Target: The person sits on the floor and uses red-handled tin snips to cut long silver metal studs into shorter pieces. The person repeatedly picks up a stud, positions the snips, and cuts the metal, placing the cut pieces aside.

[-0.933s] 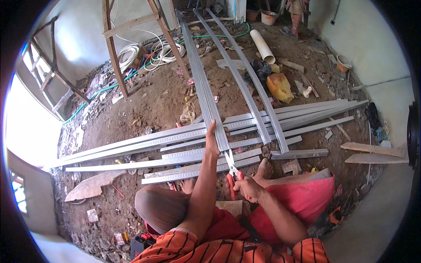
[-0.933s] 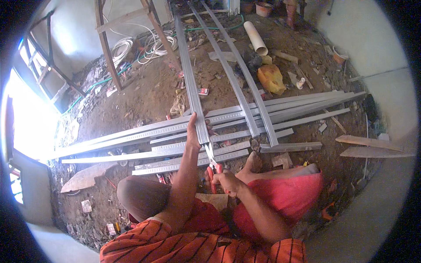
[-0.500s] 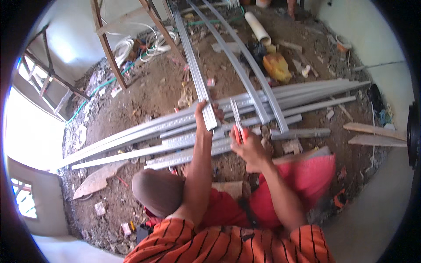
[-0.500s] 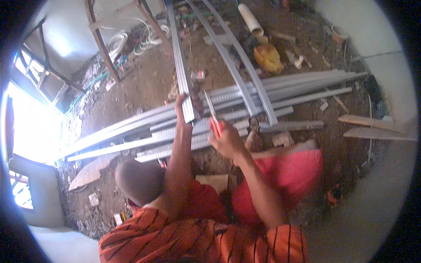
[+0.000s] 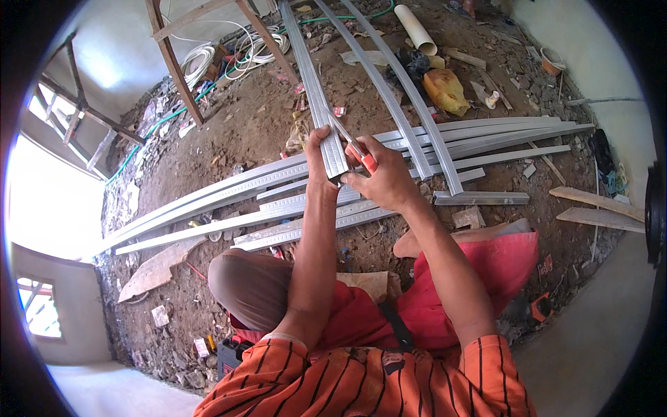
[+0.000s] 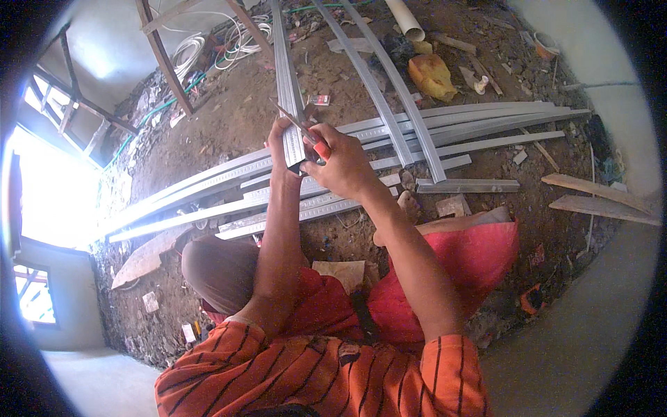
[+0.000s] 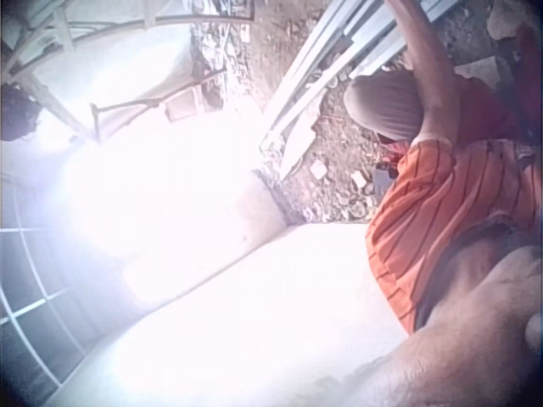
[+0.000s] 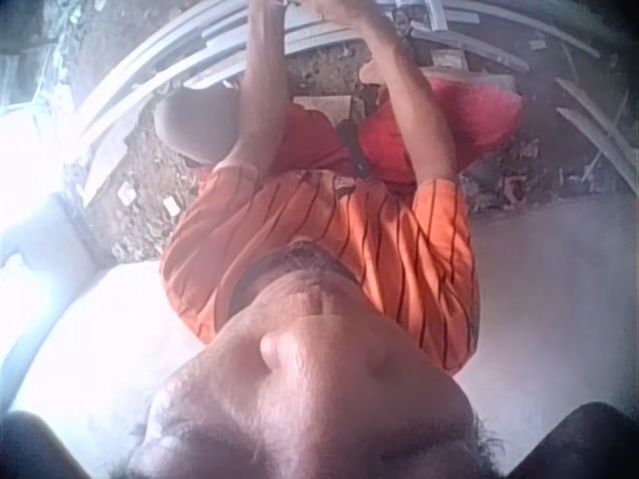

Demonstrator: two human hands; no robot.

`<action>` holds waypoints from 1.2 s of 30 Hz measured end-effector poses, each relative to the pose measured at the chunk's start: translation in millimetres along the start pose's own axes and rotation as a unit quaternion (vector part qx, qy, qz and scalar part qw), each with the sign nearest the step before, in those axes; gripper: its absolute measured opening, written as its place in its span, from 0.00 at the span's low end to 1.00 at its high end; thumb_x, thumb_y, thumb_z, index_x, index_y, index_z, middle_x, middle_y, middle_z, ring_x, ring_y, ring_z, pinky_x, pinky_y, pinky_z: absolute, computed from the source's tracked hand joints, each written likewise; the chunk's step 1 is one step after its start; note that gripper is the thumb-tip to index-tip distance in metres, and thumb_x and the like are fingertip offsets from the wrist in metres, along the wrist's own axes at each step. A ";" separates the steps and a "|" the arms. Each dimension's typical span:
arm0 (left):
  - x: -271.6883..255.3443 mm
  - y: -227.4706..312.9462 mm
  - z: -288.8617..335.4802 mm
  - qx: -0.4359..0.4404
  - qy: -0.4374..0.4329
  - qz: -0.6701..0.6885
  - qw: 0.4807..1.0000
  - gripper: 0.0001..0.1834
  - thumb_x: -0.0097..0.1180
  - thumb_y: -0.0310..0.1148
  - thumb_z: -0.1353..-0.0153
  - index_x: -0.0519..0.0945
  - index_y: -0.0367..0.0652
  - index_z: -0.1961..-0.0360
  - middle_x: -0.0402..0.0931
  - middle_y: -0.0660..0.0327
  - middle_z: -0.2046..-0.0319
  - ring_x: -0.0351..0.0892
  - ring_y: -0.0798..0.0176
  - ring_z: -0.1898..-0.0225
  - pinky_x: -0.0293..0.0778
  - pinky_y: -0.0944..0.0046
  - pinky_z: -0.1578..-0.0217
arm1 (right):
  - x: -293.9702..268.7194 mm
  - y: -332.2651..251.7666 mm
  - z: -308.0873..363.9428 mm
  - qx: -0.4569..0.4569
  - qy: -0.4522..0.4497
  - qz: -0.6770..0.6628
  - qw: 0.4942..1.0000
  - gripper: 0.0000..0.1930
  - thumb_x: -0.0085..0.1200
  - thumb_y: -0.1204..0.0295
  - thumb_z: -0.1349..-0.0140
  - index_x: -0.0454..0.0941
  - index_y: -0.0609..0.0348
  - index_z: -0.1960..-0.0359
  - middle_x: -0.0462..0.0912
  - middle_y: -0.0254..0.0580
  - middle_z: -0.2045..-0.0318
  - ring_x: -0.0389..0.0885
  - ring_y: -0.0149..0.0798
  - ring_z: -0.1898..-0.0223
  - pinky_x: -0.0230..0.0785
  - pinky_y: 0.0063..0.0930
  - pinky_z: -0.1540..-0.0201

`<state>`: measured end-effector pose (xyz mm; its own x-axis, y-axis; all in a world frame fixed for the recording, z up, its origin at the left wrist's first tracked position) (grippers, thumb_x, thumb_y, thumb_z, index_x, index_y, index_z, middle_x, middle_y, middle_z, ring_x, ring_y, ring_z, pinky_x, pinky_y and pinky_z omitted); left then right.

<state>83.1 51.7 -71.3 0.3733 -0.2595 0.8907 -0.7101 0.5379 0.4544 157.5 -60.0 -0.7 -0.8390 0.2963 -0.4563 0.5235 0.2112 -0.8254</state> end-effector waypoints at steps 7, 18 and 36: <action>12.0 9.5 5.2 -0.010 0.008 -0.005 1.000 0.17 0.45 0.38 0.47 0.70 0.34 0.63 0.73 0.54 0.79 0.75 0.61 0.85 0.80 0.64 0.82 | -5.0 -8.7 -11.3 -0.037 -0.057 -0.007 0.998 0.18 0.63 0.71 0.52 0.71 0.60 0.61 0.80 0.40 0.72 0.80 0.39 0.69 0.71 0.30 0.64; -0.5 8.3 1.0 -0.060 0.017 -0.055 0.997 0.21 0.47 0.44 0.47 0.72 0.32 0.67 0.75 0.50 0.74 0.80 0.55 0.76 0.80 0.57 0.77 | -6.8 32.0 -26.7 -0.008 -0.124 -0.113 0.986 0.17 0.64 0.67 0.50 0.74 0.61 0.62 0.73 0.27 0.76 0.71 0.23 0.71 0.68 0.20 0.65; 11.5 -17.1 -2.9 -0.037 -0.010 -0.381 0.924 0.16 0.51 0.26 0.42 0.73 0.30 0.53 0.76 0.56 0.62 0.77 0.65 0.64 0.74 0.67 0.62 | -28.1 -31.5 -10.4 -0.198 -0.191 0.240 0.931 0.18 0.59 0.79 0.59 0.68 0.61 0.64 0.75 0.49 0.67 0.74 0.53 0.61 0.66 0.42 0.57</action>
<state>101.3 41.8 -68.9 0.7370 -0.5993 0.3125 -0.2025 0.2454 0.9480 166.2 -65.3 41.6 -0.4468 0.1073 -0.8882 0.8014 0.4893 -0.3440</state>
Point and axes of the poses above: each hand's wrist, its own z-axis away from the middle knuckle, its own x-axis out of the palm, y = z × x, the point moved 5 cm from there along -z, towards the middle knuckle
